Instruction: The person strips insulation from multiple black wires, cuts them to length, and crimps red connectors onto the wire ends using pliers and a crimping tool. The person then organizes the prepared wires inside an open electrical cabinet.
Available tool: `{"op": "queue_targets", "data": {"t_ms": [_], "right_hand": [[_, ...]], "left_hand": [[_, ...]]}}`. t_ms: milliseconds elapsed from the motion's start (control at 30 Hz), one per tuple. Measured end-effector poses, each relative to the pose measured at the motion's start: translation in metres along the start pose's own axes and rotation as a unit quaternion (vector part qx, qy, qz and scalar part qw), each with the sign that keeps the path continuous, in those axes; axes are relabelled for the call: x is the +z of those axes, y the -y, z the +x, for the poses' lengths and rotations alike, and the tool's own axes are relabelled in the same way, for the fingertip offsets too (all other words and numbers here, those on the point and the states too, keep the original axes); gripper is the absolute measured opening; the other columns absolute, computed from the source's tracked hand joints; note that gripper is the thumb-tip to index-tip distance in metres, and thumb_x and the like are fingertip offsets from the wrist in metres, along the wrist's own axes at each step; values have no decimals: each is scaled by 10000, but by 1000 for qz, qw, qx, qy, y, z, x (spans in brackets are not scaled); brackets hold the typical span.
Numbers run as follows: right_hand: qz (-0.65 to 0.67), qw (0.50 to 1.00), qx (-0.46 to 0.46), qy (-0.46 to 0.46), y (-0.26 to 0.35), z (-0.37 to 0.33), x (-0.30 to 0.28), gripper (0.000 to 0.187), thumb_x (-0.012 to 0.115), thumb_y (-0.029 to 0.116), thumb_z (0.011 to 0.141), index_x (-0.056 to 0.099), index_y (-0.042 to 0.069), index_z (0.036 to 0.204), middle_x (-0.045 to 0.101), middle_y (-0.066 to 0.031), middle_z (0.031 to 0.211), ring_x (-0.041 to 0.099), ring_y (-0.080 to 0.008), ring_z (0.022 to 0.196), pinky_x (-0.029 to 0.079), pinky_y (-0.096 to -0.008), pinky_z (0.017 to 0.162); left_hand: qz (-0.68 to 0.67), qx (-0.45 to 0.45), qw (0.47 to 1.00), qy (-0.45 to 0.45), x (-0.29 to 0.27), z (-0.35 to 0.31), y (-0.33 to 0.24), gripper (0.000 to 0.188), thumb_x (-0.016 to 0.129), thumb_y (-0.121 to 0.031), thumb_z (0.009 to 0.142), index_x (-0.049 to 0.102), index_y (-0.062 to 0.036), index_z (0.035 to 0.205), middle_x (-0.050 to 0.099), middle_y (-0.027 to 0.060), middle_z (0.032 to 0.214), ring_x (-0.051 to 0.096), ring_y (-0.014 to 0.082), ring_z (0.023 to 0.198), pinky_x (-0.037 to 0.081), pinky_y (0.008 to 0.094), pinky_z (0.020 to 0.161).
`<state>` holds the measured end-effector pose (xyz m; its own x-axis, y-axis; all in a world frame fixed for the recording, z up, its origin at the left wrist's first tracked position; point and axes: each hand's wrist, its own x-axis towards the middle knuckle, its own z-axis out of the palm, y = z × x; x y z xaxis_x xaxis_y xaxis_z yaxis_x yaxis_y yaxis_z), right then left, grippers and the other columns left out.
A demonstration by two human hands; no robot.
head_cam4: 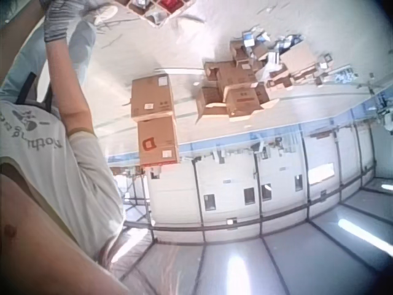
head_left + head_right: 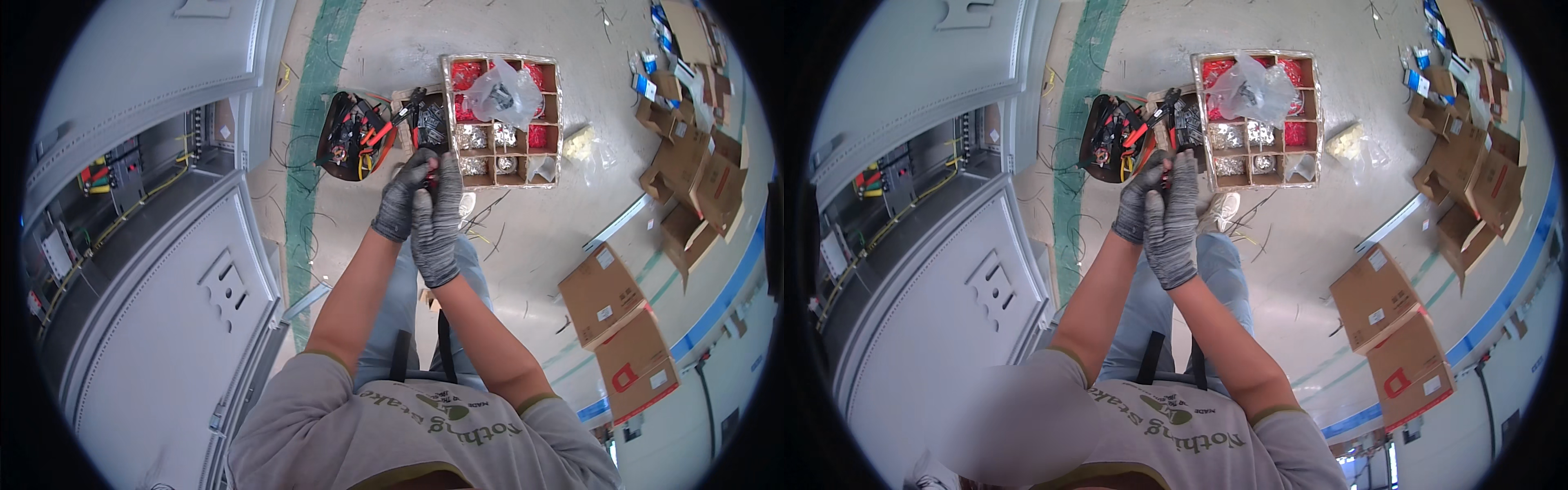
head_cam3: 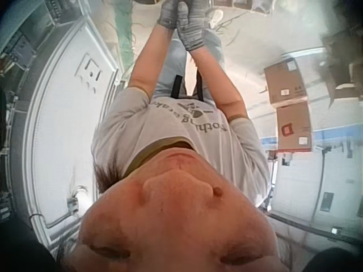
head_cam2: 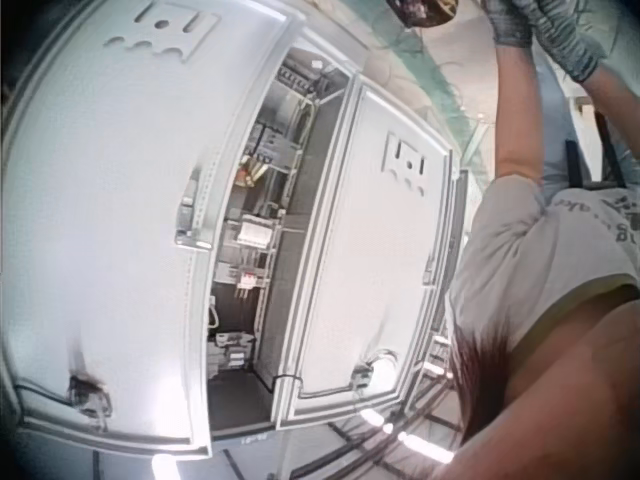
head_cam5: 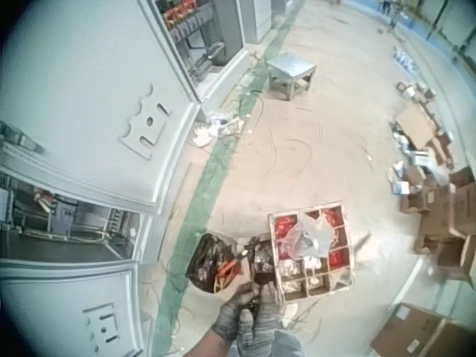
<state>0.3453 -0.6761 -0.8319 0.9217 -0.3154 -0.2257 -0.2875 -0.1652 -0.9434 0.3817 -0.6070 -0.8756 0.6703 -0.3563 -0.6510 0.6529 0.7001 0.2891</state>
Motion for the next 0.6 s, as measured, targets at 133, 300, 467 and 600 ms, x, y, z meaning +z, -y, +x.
{"op": "queue_targets", "data": {"t_ms": [133, 300, 467, 600], "right_hand": [[92, 992, 10, 90, -4, -11, 24, 499, 479, 214, 981, 353, -12, 1407, 415, -166, 1409, 445, -258, 1249, 321, -343, 1074], [128, 977, 156, 70, -80, 20, 53, 340, 536, 207, 976, 507, -8, 1237, 569, -144, 1180, 525, -186, 1065, 405, -301, 949], [-59, 923, 361, 116, -217, 109, 117, 434, 652, 368, 880, 566, 7, 1104, 653, -129, 909, 617, -264, 867, 480, -360, 832], [-98, 904, 413, 57, -229, 137, 165, 436, 767, 370, 759, 630, 35, 1002, 663, -149, 857, 640, -260, 680, 515, -372, 623]], "left_hand": [[-173, 44, 980, 93, -39, -21, -20, 110, 555, -167, 896, 508, -78, 940, 452, -1, 754, 439, 109, 652, 397, 237, 592], [-251, 38, 953, 165, -88, -23, -40, 140, 550, -195, 932, 517, -64, 969, 353, -9, 707, 331, 88, 562, 285, 238, 478], [-199, 28, 972, 118, -113, -26, -59, 121, 545, -190, 956, 533, -75, 991, 363, -17, 745, 314, 81, 594, 277, 234, 517], [-182, 46, 981, 45, -142, -31, -65, 96, 553, -173, 957, 560, -83, 992, 403, -8, 807, 349, 87, 655, 307, 227, 557]]}}
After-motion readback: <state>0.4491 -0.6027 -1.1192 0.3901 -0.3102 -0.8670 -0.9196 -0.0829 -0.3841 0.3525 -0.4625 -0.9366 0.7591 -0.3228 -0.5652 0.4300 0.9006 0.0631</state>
